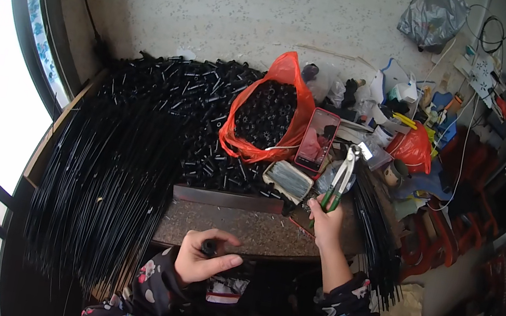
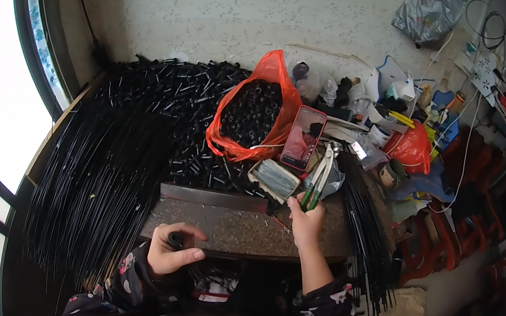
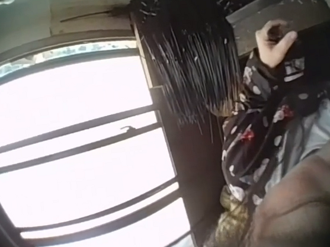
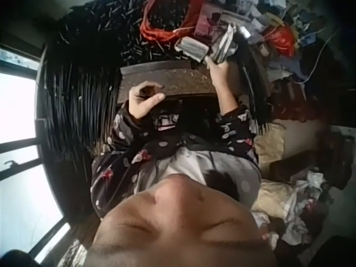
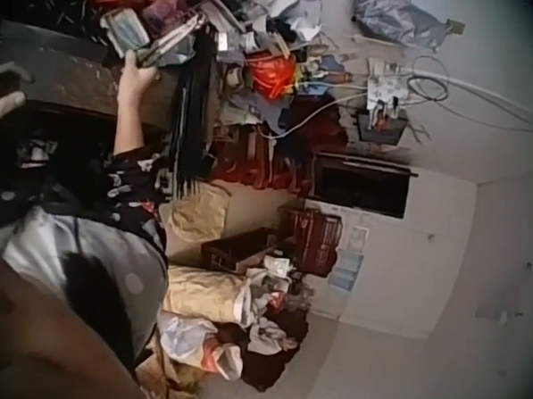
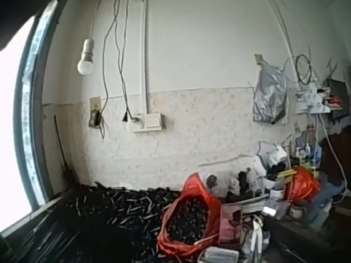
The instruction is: Cutting black wires and assembling them into plastic components at a workbench.
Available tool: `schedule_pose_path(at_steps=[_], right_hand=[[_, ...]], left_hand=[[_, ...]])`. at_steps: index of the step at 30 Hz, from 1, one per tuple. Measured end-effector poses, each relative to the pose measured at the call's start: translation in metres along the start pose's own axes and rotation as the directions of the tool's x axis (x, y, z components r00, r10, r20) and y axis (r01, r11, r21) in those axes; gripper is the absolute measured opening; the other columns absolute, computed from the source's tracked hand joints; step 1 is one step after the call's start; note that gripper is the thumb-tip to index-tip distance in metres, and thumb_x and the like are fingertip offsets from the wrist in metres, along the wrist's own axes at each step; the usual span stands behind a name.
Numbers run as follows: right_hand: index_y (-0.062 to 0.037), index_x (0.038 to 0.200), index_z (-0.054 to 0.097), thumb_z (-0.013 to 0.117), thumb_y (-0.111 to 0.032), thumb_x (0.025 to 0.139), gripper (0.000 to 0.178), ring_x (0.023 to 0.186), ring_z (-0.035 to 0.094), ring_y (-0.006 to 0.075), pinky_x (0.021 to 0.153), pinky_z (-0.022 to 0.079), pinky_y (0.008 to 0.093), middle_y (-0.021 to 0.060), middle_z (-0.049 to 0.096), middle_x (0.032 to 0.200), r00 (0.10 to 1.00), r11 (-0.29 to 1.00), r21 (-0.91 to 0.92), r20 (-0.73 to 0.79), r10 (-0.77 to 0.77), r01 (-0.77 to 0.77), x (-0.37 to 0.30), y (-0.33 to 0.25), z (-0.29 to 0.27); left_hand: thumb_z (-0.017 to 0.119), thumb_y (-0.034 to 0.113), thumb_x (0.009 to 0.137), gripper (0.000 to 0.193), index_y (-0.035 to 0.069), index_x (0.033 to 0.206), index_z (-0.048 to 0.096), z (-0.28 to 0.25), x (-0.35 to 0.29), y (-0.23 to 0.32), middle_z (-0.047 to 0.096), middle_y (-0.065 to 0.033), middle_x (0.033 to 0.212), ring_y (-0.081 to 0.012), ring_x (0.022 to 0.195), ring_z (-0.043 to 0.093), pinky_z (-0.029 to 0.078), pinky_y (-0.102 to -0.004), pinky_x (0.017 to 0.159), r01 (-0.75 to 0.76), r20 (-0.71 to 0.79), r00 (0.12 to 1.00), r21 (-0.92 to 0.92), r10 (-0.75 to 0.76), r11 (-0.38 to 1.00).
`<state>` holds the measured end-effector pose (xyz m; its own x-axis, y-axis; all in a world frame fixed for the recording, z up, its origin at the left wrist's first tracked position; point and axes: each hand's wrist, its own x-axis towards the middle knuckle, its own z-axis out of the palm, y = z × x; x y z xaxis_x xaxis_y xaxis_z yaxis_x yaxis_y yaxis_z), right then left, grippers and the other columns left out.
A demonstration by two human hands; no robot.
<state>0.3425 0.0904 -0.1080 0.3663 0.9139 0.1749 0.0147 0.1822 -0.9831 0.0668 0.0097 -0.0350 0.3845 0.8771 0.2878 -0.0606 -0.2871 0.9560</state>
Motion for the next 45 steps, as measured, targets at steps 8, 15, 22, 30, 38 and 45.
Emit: schedule_pose_path(at_steps=[8,15,22,30,38,45], right_hand=[[-0.0031,0.094,0.047,0.062,-0.001,0.077,0.022,0.068,0.053,0.0103,0.061,0.042,0.0203,0.0069,0.057,0.08,0.931,0.737,0.62,0.364,0.031,-0.267,-0.122,-0.088,0.066],[-0.0065,0.094,0.045,0.062,-0.006,0.078,0.024,0.062,0.048,0.0047,0.048,0.035,0.0139,0.0015,0.053,0.077,0.955,0.866,0.481,0.296,-0.015,-0.136,-0.144,-0.095,0.081],[-0.0051,0.094,0.045,0.061,-0.003,0.078,0.023,0.063,0.048,0.0061,0.053,0.038,0.0166,0.0035,0.054,0.079,0.952,0.897,0.44,0.294,-0.089,-0.052,-0.149,-0.102,0.085],[-0.0022,0.091,0.044,0.069,0.0,0.073,0.031,0.069,0.05,0.0112,0.063,0.042,0.0225,0.0046,0.051,0.082,0.852,0.895,0.352,0.343,-0.397,0.275,-0.131,-0.089,0.08],[0.0033,0.101,0.053,0.052,-0.015,0.089,0.022,0.057,0.055,0.011,0.05,0.044,0.022,0.0056,0.056,0.072,0.552,0.908,-0.157,0.75,0.365,-0.388,-0.137,-0.099,0.026],[0.0023,0.132,0.033,0.045,-0.012,0.092,0.044,0.072,0.06,0.0157,0.068,0.047,0.0263,0.0113,0.061,0.089,0.393,0.911,-0.159,0.864,0.315,-0.381,-0.149,-0.101,0.031]], left_hand=[[0.076,0.013,0.069,0.051,-0.002,0.113,0.054,0.039,0.015,0.014,0.049,0.0021,0.058,-0.0013,0.054,0.041,0.033,-0.0179,0.049,-0.153,-0.137,0.978,0.031,0.156,0.988],[0.076,0.017,0.07,0.054,-0.003,0.114,0.054,0.034,-0.001,0.015,0.054,0.0001,0.059,-0.0027,0.055,0.047,0.039,-0.0177,0.053,-0.192,-0.184,0.962,0.068,0.201,0.979],[0.075,0.021,0.07,0.057,-0.003,0.116,0.052,0.032,-0.006,0.01,0.055,-0.0002,0.059,-0.0034,0.056,0.048,0.04,-0.0185,0.054,-0.185,-0.203,0.957,0.125,0.207,0.975],[0.069,0.022,0.075,0.065,-0.006,0.126,0.041,0.017,0.004,0.015,0.057,-0.0014,0.062,-0.0049,0.06,0.053,0.042,-0.0194,0.06,-0.221,0.124,0.963,-0.142,0.239,0.965],[0.071,0.018,0.074,0.072,-0.007,0.13,0.034,-0.03,-0.003,0.01,0.044,0.0056,0.058,-0.0015,0.051,0.036,0.027,-0.0179,0.048,-0.131,-0.097,0.99,-0.289,0.107,0.948],[0.076,0.017,0.069,0.046,-0.005,0.106,0.058,-0.025,-0.001,0.02,0.045,0.0062,0.054,-0.0009,0.049,0.038,0.027,-0.0189,0.046,-0.094,-0.039,0.995,-0.008,0.094,0.995]])
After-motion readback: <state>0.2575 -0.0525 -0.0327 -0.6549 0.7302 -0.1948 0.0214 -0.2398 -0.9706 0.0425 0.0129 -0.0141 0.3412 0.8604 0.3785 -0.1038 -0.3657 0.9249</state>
